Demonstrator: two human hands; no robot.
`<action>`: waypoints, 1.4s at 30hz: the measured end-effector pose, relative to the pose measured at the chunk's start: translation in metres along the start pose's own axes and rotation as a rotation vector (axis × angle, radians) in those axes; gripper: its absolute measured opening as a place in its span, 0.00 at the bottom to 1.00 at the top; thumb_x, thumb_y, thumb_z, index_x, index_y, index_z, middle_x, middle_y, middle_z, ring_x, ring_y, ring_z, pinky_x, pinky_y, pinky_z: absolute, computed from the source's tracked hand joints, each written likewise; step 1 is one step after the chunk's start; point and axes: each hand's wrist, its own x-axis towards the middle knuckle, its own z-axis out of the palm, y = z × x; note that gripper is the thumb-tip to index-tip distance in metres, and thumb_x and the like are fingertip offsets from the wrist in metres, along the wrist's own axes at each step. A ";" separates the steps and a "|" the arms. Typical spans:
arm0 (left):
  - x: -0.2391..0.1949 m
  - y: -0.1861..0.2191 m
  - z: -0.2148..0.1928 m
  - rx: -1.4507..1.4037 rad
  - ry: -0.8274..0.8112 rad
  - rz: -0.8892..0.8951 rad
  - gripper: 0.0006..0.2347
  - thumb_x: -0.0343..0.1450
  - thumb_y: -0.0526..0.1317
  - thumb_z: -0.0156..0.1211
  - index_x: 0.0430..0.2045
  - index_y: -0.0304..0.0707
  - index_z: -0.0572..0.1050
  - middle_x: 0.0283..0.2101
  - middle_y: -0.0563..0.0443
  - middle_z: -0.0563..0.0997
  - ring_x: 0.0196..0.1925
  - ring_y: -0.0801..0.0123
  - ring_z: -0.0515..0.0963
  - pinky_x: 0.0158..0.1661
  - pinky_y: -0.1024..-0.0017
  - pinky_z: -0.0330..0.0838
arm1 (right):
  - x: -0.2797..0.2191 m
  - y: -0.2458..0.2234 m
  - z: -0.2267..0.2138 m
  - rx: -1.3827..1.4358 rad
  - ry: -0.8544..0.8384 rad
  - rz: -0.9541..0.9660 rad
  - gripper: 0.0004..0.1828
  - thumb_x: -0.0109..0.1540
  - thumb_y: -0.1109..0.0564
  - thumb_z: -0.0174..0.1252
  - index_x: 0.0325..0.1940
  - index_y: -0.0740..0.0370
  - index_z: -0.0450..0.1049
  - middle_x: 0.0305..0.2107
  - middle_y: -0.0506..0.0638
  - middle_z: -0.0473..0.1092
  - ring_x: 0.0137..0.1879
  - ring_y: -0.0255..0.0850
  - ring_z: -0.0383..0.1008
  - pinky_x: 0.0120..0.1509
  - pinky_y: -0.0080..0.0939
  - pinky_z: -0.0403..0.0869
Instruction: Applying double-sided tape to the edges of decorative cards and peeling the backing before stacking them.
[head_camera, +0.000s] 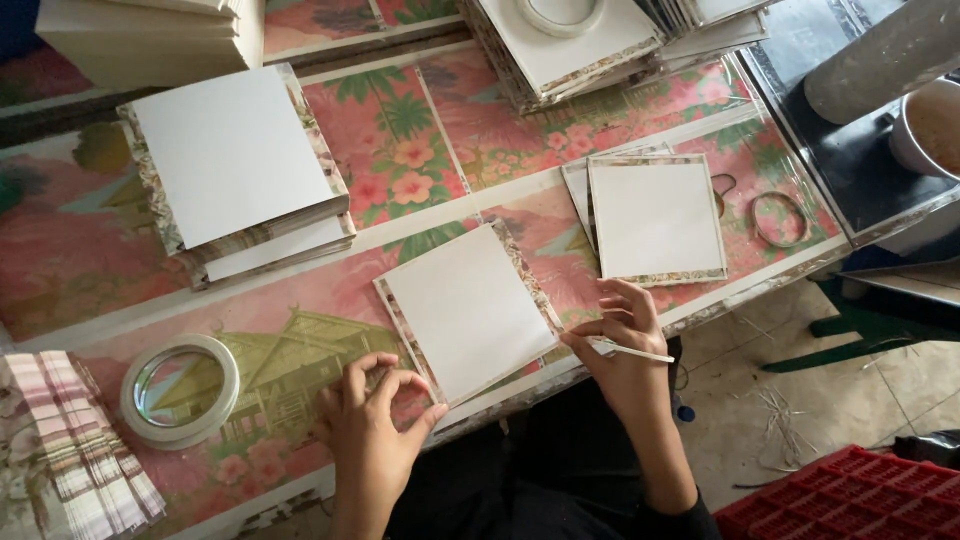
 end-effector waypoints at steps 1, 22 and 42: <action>0.000 -0.001 0.001 0.003 0.001 0.002 0.14 0.54 0.57 0.85 0.25 0.73 0.83 0.58 0.76 0.73 0.60 0.52 0.68 0.56 0.43 0.63 | 0.001 -0.002 0.000 0.002 0.003 0.001 0.04 0.60 0.56 0.76 0.34 0.54 0.86 0.62 0.51 0.68 0.56 0.44 0.75 0.60 0.45 0.79; 0.004 0.006 0.005 0.135 0.386 0.174 0.07 0.67 0.56 0.72 0.36 0.72 0.84 0.59 0.69 0.79 0.53 0.54 0.73 0.49 0.51 0.62 | -0.049 -0.119 0.077 0.118 -0.245 -0.187 0.05 0.68 0.62 0.63 0.42 0.64 0.73 0.48 0.60 0.68 0.49 0.54 0.71 0.57 0.51 0.72; -0.017 0.006 -0.012 -0.041 0.046 0.049 0.25 0.57 0.52 0.82 0.50 0.70 0.81 0.67 0.86 0.74 0.61 0.58 0.70 0.49 0.40 0.65 | -0.040 -0.096 0.059 0.121 -0.254 -0.191 0.04 0.66 0.57 0.66 0.39 0.59 0.80 0.61 0.60 0.68 0.55 0.48 0.76 0.60 0.47 0.78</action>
